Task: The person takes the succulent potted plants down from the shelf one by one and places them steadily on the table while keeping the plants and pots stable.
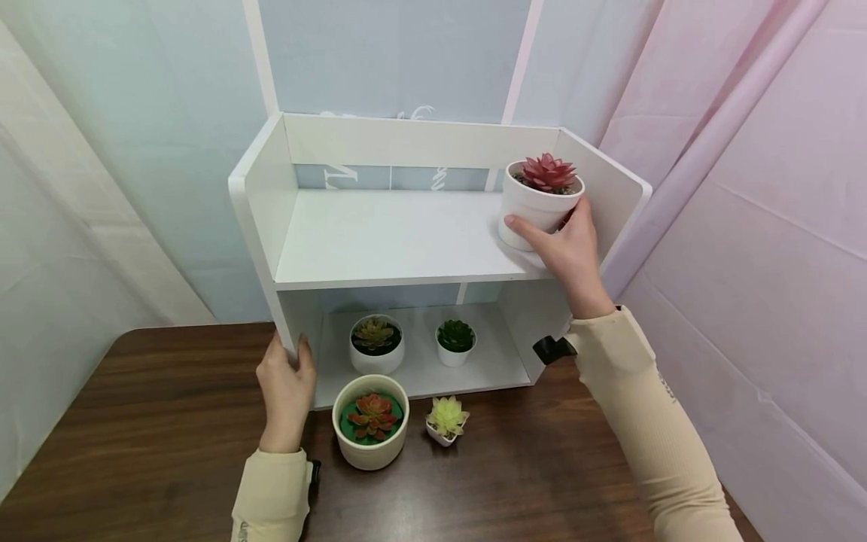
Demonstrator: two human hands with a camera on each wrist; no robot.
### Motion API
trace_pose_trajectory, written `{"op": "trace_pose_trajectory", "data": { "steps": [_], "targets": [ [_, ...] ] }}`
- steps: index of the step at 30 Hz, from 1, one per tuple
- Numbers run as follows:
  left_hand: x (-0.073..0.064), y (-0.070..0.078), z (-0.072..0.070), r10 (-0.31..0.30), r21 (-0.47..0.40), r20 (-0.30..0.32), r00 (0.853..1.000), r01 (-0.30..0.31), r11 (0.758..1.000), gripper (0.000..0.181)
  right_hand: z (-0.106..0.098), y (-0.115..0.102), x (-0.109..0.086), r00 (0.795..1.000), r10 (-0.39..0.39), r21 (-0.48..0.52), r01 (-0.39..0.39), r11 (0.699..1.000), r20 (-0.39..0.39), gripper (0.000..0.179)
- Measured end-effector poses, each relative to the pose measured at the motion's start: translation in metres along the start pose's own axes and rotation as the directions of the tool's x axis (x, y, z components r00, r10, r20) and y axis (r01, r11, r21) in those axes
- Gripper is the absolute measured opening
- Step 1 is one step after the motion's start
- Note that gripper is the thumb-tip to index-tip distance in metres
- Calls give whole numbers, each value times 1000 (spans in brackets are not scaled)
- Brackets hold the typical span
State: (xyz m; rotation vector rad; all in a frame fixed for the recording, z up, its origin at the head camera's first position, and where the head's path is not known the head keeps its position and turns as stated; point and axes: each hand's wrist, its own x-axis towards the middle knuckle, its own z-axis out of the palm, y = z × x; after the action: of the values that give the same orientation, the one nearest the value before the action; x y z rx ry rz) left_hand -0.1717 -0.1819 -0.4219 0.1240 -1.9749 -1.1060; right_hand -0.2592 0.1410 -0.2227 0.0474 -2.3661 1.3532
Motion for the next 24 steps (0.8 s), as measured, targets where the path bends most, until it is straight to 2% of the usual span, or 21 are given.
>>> {"op": "trace_pose_trajectory", "data": {
  "steps": [13,24],
  "targets": [
    [-1,0,1,-12,-1,-2,1000,12,1000,26,0,0,1,1000,14,-25,-14,1000,-1,98],
    [-1,-1,0,-5,0,-8,1000,5,1000,25,2,0,0,999,16,14,-16,1000,-28,94]
  ]
}}
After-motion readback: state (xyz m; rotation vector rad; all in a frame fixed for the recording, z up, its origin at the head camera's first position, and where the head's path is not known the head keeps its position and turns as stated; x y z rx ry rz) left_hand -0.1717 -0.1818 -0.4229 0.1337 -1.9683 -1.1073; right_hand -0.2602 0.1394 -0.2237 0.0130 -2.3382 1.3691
